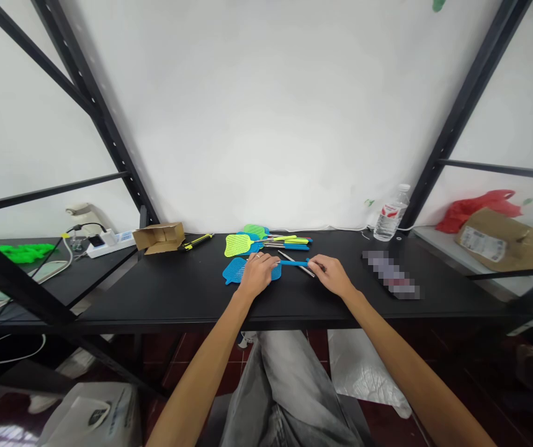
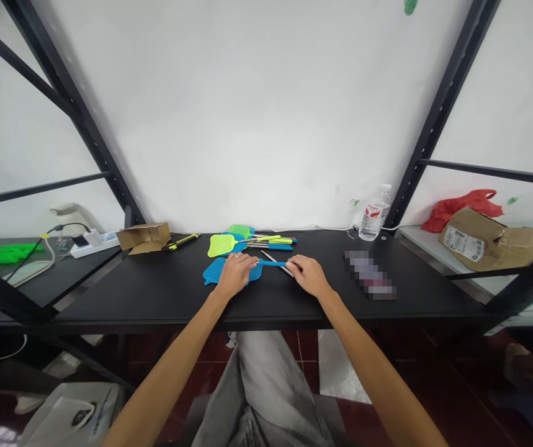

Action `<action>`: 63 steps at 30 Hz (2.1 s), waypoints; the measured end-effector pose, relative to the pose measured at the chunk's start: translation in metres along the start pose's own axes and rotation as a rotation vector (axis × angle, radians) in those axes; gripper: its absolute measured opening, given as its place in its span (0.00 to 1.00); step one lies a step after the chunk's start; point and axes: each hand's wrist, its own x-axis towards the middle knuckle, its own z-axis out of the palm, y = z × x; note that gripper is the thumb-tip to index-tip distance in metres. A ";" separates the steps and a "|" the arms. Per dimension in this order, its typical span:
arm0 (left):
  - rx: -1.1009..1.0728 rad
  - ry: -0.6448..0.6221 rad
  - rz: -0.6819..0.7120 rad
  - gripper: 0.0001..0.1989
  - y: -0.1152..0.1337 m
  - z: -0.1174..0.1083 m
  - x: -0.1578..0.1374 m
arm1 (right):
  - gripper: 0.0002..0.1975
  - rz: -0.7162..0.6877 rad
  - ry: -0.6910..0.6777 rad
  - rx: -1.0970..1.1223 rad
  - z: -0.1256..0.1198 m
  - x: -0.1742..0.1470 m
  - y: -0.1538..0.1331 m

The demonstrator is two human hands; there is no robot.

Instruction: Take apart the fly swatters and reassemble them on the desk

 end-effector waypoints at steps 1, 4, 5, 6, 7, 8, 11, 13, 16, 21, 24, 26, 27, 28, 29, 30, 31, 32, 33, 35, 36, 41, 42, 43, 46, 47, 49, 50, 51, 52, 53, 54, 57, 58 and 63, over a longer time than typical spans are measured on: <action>-0.003 0.002 -0.006 0.14 0.000 0.000 0.000 | 0.17 0.014 0.009 0.018 0.000 0.000 0.000; -0.006 0.008 -0.020 0.14 0.000 -0.001 0.000 | 0.15 0.060 0.025 0.056 0.002 0.000 0.002; -0.006 0.006 -0.019 0.14 0.000 0.000 0.000 | 0.15 0.066 0.029 0.060 0.002 0.000 0.003; -0.004 0.003 -0.016 0.14 0.000 0.000 0.000 | 0.14 0.065 0.031 0.061 0.003 0.000 0.004; -0.002 0.000 -0.014 0.14 0.000 0.000 0.000 | 0.14 0.060 0.033 0.063 0.003 0.000 0.005; 0.001 -0.004 -0.011 0.14 -0.001 0.001 -0.001 | 0.13 0.053 0.036 0.065 0.004 0.000 0.005; 0.011 -0.013 -0.005 0.15 -0.003 0.003 -0.001 | 0.13 0.039 0.033 0.072 0.003 0.000 0.005; 0.017 -0.019 0.001 0.15 -0.003 0.003 -0.001 | 0.14 0.031 0.022 0.067 0.003 0.000 0.005; 0.022 -0.026 0.010 0.15 -0.004 0.004 -0.001 | 0.15 0.017 0.006 0.040 0.002 0.000 0.004; 0.016 -0.030 0.008 0.16 -0.003 0.003 -0.001 | 0.17 -0.003 -0.011 0.000 0.002 -0.001 0.004; 0.009 -0.033 0.001 0.16 -0.001 0.002 -0.001 | 0.18 0.004 -0.011 -0.011 0.002 0.000 0.003; 0.002 -0.032 -0.008 0.16 -0.001 0.001 0.000 | 0.17 0.021 -0.003 0.003 0.003 0.000 0.003; -0.001 -0.033 -0.011 0.16 -0.001 0.001 0.000 | 0.16 0.032 0.003 0.013 0.003 0.000 0.003; -0.003 -0.034 -0.013 0.16 0.000 0.001 0.000 | 0.16 0.041 0.008 0.022 0.003 0.000 0.003; -0.003 -0.035 -0.014 0.16 0.000 0.001 0.000 | 0.16 0.047 0.012 0.028 0.004 0.000 0.004; -0.003 -0.037 -0.013 0.16 0.000 0.001 0.000 | 0.15 0.050 0.014 0.029 0.004 0.000 0.004; -0.002 -0.038 -0.011 0.16 0.000 0.001 0.000 | 0.15 0.050 0.015 0.026 0.004 0.000 0.004; -0.001 -0.039 -0.009 0.16 0.000 0.001 0.000 | 0.14 0.047 0.013 0.023 0.004 0.000 0.005; -0.001 -0.040 -0.007 0.17 0.000 0.001 0.000 | 0.13 0.043 0.010 0.020 0.004 0.000 0.005; -0.001 -0.042 -0.006 0.17 0.000 0.000 0.000 | 0.13 0.039 0.005 0.019 0.004 0.000 0.004; -0.002 -0.043 -0.006 0.17 0.000 0.000 0.000 | 0.13 0.039 0.002 0.020 0.004 0.000 0.004; -0.004 -0.050 0.002 0.17 -0.001 0.001 0.000 | 0.15 0.035 -0.019 0.022 0.003 -0.001 0.003; -0.002 -0.051 0.004 0.17 -0.001 0.001 0.000 | 0.15 0.033 -0.023 0.023 0.003 -0.001 0.003; 0.002 -0.052 0.007 0.17 -0.001 0.001 0.000 | 0.16 0.033 -0.027 0.023 0.003 -0.001 0.003; 0.012 -0.054 0.018 0.17 -0.002 0.002 -0.001 | 0.17 0.034 -0.036 0.009 0.001 -0.001 0.002; 0.013 -0.054 0.022 0.17 -0.002 0.002 -0.001 | 0.18 0.032 -0.038 -0.002 0.001 -0.001 0.001; 0.013 -0.051 0.026 0.16 -0.002 0.003 -0.001 | 0.20 0.025 -0.039 -0.019 0.000 -0.001 0.000; 0.011 -0.049 0.026 0.16 -0.002 0.003 -0.001 | 0.21 0.021 -0.038 -0.021 0.000 -0.001 0.000; 0.007 -0.047 0.023 0.16 -0.002 0.003 -0.001 | 0.21 0.019 -0.034 -0.014 0.000 -0.001 0.000; 0.000 -0.043 0.016 0.16 -0.002 0.003 -0.001 | 0.20 0.021 -0.029 -0.002 0.001 -0.001 0.000; -0.009 -0.035 0.005 0.16 -0.002 0.004 -0.001 | 0.19 0.029 -0.021 0.014 0.001 -0.001 0.001; -0.021 -0.026 -0.009 0.16 -0.003 0.004 -0.001 | 0.17 0.041 -0.010 0.027 0.002 -0.001 0.001; -0.053 0.004 -0.044 0.16 -0.004 0.005 -0.002 | 0.15 0.070 0.022 0.034 0.005 -0.001 0.004; -0.057 0.008 -0.045 0.16 -0.005 0.005 -0.002 | 0.15 0.068 0.027 0.029 0.005 -0.001 0.005; -0.043 -0.005 -0.009 0.15 -0.007 0.007 -0.003 | 0.16 -0.007 0.020 -0.003 0.004 -0.001 0.006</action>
